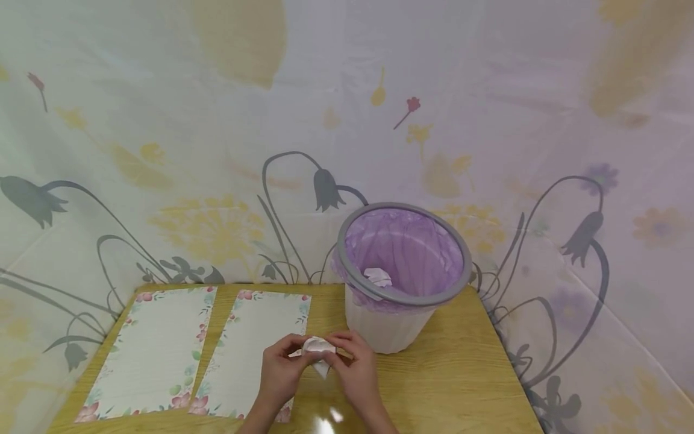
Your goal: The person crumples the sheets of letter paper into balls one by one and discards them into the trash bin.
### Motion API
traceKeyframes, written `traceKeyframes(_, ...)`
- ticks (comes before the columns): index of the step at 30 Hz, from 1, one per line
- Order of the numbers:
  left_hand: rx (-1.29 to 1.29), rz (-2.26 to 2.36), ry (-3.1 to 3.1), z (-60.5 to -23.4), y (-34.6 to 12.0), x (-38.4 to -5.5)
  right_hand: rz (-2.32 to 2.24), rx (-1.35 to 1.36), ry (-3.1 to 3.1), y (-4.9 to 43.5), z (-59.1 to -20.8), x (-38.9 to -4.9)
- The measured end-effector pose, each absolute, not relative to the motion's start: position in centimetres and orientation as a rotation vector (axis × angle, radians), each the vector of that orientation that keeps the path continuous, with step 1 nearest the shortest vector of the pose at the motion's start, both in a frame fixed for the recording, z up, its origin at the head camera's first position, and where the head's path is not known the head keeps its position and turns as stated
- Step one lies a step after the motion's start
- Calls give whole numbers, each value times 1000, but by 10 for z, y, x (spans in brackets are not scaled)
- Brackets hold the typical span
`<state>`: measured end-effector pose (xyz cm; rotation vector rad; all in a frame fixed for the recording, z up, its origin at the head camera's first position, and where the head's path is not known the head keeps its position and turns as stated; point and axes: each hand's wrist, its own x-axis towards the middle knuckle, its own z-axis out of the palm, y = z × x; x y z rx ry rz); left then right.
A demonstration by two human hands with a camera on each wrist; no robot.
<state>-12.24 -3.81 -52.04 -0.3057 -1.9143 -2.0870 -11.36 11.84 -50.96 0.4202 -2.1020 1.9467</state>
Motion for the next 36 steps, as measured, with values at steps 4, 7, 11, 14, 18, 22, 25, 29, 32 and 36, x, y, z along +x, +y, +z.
traceKeyframes(4, -243, -2125, -1903, -516, -43, -125, 1780, 795, -2094, 125, -514, -112)
traceKeyframes(7, -214, -2149, -1899, -514, -44, -126, 1518, 894, -2090, 124, -516, -113)
traceKeyframes(11, -172, -2175, -1897, -511, -45, -125, 1278, 901, -2087, 121, -514, -113)
traceKeyframes(14, -142, -2202, -1897, -508, -46, -124, 1209, 924, -2109, 120, -512, -112)
traceKeyframes(18, -133, -2262, -1900, -507, -47, -123, 1169, 942, -2120, 120, -512, -111)
traceKeyframes(22, -139, -2312, -1909, -507, -48, -123, 1093, 963, -2069, 121, -513, -113)
traceKeyframes(25, -140, -2381, -1893, -506, -47, -123, 1116, 999, -2014, 122, -515, -115)
traceKeyframes(29, -137, -2423, -1893, -506, -46, -123, 1209, 1019, -1934, 123, -519, -117)
traceKeyframes(32, -132, -2390, -1911, -507, -44, -123, 1253, 989, -1881, 123, -523, -118)
traceKeyframes(36, -122, -2325, -1917, -508, -42, -121, 1362, 906, -1854, 119, -526, -117)
